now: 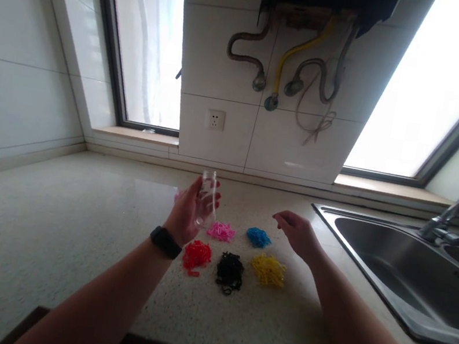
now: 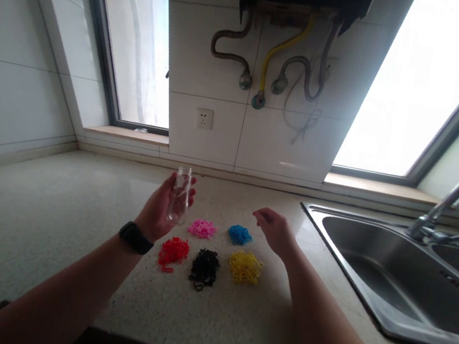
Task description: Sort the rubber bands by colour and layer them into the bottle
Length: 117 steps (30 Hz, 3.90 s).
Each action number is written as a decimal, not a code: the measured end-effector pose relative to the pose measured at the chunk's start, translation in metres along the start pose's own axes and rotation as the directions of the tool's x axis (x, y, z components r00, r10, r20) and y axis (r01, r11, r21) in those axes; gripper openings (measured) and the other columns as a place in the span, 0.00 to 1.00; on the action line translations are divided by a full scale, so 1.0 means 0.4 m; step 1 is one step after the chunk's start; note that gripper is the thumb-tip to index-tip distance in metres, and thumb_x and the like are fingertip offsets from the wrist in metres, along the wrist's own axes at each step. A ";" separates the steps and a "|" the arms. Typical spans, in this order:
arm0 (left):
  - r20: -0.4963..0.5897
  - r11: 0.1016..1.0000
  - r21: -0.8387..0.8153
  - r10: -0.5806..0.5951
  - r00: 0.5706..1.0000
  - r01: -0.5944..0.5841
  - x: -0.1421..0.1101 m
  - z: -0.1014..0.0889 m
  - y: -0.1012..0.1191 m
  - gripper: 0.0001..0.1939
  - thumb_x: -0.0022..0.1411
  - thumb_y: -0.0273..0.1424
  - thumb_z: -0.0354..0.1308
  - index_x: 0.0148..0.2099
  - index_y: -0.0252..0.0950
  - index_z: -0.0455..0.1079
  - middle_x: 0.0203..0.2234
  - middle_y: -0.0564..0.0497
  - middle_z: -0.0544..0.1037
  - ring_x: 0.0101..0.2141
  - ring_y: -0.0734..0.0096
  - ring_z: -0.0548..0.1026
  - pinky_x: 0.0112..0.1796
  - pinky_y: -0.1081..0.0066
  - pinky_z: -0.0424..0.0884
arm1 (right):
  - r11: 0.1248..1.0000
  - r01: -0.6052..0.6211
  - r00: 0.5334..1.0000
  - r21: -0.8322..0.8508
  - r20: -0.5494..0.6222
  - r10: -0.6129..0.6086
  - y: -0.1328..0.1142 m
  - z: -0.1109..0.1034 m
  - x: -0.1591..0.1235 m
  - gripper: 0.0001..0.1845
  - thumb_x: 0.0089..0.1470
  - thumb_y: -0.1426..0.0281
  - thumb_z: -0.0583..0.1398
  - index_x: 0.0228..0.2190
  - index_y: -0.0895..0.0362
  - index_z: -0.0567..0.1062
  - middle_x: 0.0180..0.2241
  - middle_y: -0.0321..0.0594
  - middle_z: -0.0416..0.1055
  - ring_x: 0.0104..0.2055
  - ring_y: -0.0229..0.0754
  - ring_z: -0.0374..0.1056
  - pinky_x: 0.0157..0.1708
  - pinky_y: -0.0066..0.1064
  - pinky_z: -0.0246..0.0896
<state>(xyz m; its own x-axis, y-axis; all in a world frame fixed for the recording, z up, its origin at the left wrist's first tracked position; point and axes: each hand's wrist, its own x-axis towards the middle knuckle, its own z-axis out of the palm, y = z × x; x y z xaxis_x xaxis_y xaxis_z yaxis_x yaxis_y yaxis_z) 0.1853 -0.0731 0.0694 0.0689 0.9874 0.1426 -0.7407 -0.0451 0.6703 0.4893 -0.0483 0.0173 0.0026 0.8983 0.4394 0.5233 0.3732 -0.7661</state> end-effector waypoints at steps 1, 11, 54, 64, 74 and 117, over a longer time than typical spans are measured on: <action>0.016 1.000 0.028 -0.004 1.000 0.004 -0.010 0.001 -0.009 0.14 0.65 0.40 0.61 0.46 0.34 0.75 0.40 0.47 0.81 0.32 0.73 0.79 0.32 0.73 0.76 | 0.999 0.012 1.000 0.035 0.009 -0.013 -0.024 0.011 -0.008 0.20 0.55 0.55 0.60 0.35 0.59 0.79 0.24 0.38 0.70 0.25 0.38 0.61 0.25 0.30 0.55; 0.145 0.998 -0.042 0.059 0.988 -0.053 -0.049 0.017 -0.056 0.10 0.63 0.32 0.64 0.44 0.32 0.75 0.41 0.45 0.81 0.44 0.63 0.79 0.53 0.58 0.71 | 0.957 0.067 0.885 0.281 0.426 -0.187 -0.219 0.120 -0.108 0.19 0.59 0.56 0.61 0.43 0.57 0.78 0.36 0.43 0.77 0.33 0.39 0.69 0.34 0.33 0.65; 0.393 0.910 0.414 -0.187 0.900 0.009 -0.037 -0.025 -0.056 0.22 0.62 0.34 0.65 0.57 0.35 0.71 0.50 0.38 0.77 0.46 0.58 0.78 0.45 0.60 0.75 | 0.963 0.221 0.938 0.156 0.236 -0.253 -0.171 0.131 -0.105 0.22 0.55 0.59 0.66 0.47 0.53 0.69 0.41 0.40 0.72 0.33 0.36 0.67 0.30 0.30 0.64; 0.470 0.934 0.350 -0.244 0.849 0.075 -0.032 -0.040 -0.049 0.21 0.67 0.36 0.60 0.59 0.37 0.70 0.53 0.37 0.76 0.46 0.57 0.79 0.44 0.60 0.77 | 0.952 0.198 0.933 0.235 0.253 -0.257 -0.167 0.116 -0.098 0.21 0.54 0.62 0.67 0.47 0.53 0.70 0.39 0.39 0.71 0.31 0.34 0.65 0.28 0.28 0.62; 0.538 0.945 0.325 -0.221 0.813 0.042 -0.045 -0.030 -0.039 0.22 0.66 0.33 0.62 0.60 0.40 0.70 0.57 0.38 0.74 0.52 0.55 0.76 0.50 0.58 0.74 | 0.941 0.246 0.930 0.233 0.218 -0.297 -0.176 0.109 -0.105 0.19 0.54 0.62 0.67 0.45 0.53 0.70 0.38 0.38 0.71 0.30 0.34 0.65 0.27 0.29 0.63; 0.493 0.910 0.406 -0.295 0.818 0.083 -0.042 -0.037 -0.039 0.18 0.66 0.32 0.61 0.57 0.36 0.68 0.51 0.40 0.75 0.47 0.58 0.78 0.46 0.58 0.77 | 0.938 0.242 0.895 0.248 0.315 -0.315 -0.166 0.109 -0.117 0.21 0.57 0.61 0.65 0.50 0.52 0.68 0.34 0.34 0.66 0.30 0.34 0.61 0.30 0.30 0.60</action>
<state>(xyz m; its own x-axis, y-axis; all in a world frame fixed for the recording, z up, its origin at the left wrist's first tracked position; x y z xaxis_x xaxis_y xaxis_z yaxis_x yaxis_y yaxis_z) 0.1859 -0.0867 0.0456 0.6044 0.7465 0.2784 -0.3972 -0.0205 0.9175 0.4172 -0.1050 0.0273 -0.4306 0.7599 0.4870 0.2798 0.6254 -0.7284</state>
